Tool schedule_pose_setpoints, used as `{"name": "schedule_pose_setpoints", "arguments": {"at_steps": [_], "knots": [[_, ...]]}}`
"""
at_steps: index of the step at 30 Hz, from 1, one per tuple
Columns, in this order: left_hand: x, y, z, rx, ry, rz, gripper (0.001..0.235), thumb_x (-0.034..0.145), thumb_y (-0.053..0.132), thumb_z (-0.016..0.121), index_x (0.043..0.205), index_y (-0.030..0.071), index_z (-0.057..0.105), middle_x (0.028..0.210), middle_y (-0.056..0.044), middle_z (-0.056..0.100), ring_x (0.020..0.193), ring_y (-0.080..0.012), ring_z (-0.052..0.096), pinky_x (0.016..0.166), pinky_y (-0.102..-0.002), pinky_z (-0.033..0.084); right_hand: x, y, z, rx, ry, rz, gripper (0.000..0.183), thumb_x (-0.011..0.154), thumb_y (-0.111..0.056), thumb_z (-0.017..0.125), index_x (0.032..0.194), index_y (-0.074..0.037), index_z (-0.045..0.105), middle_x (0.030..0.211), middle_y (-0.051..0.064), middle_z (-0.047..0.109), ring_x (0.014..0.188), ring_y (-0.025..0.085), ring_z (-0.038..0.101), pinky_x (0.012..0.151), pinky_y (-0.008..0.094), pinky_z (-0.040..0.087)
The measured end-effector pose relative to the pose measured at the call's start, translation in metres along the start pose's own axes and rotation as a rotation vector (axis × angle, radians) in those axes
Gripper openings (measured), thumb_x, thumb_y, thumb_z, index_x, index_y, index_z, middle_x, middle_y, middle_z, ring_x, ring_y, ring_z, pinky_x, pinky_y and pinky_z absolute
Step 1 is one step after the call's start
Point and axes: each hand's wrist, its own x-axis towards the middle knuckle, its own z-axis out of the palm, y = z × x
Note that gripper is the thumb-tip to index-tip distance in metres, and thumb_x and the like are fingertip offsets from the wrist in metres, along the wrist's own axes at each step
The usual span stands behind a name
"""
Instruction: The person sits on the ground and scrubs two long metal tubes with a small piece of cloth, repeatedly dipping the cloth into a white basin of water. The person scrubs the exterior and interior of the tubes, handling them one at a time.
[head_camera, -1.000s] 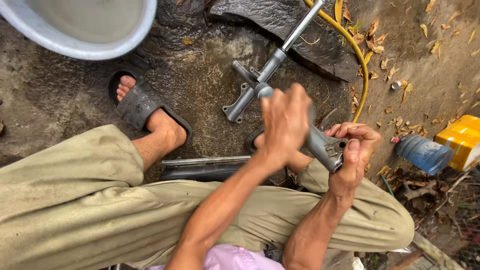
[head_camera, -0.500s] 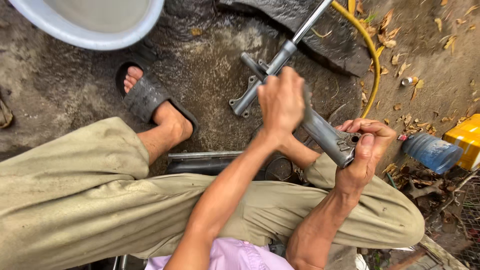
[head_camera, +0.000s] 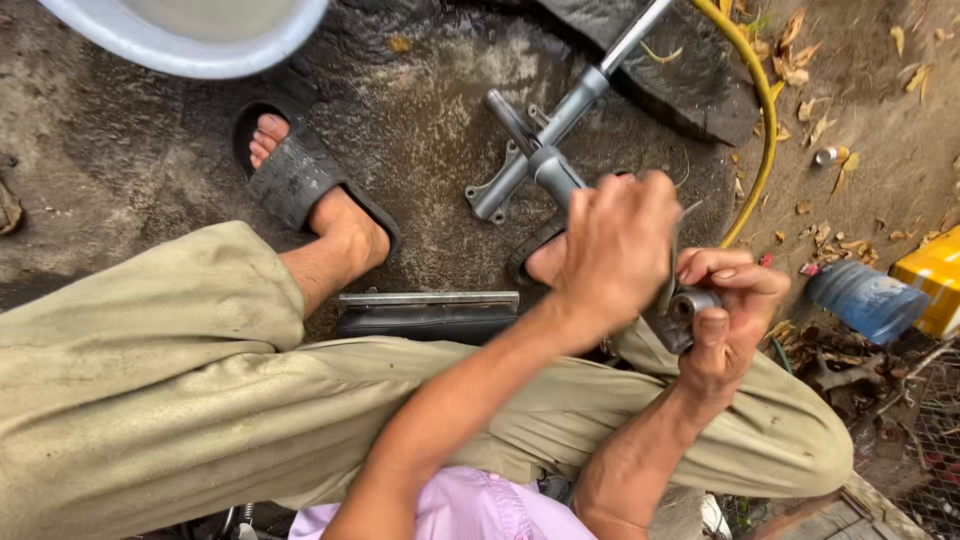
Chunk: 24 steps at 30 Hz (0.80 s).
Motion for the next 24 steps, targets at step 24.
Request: {"name": "schedule_pose_setpoints", "arguments": {"at_steps": [24], "knots": [[0.043, -0.147, 0.027, 0.277, 0.316, -0.244, 0.010, 0.103, 0.015, 0.057, 0.093, 0.012, 0.058, 0.082, -0.002, 0.060, 0.077, -0.0202, 0.049, 0.069, -0.036, 0.036, 0.025, 0.015, 0.001, 0.306, 0.605, 0.078, 0.038, 0.101, -0.052, 0.057, 0.100, -0.014, 0.051, 0.083, 0.015, 0.062, 0.075, 0.032, 0.063, 0.078, 0.047, 0.061]]}}
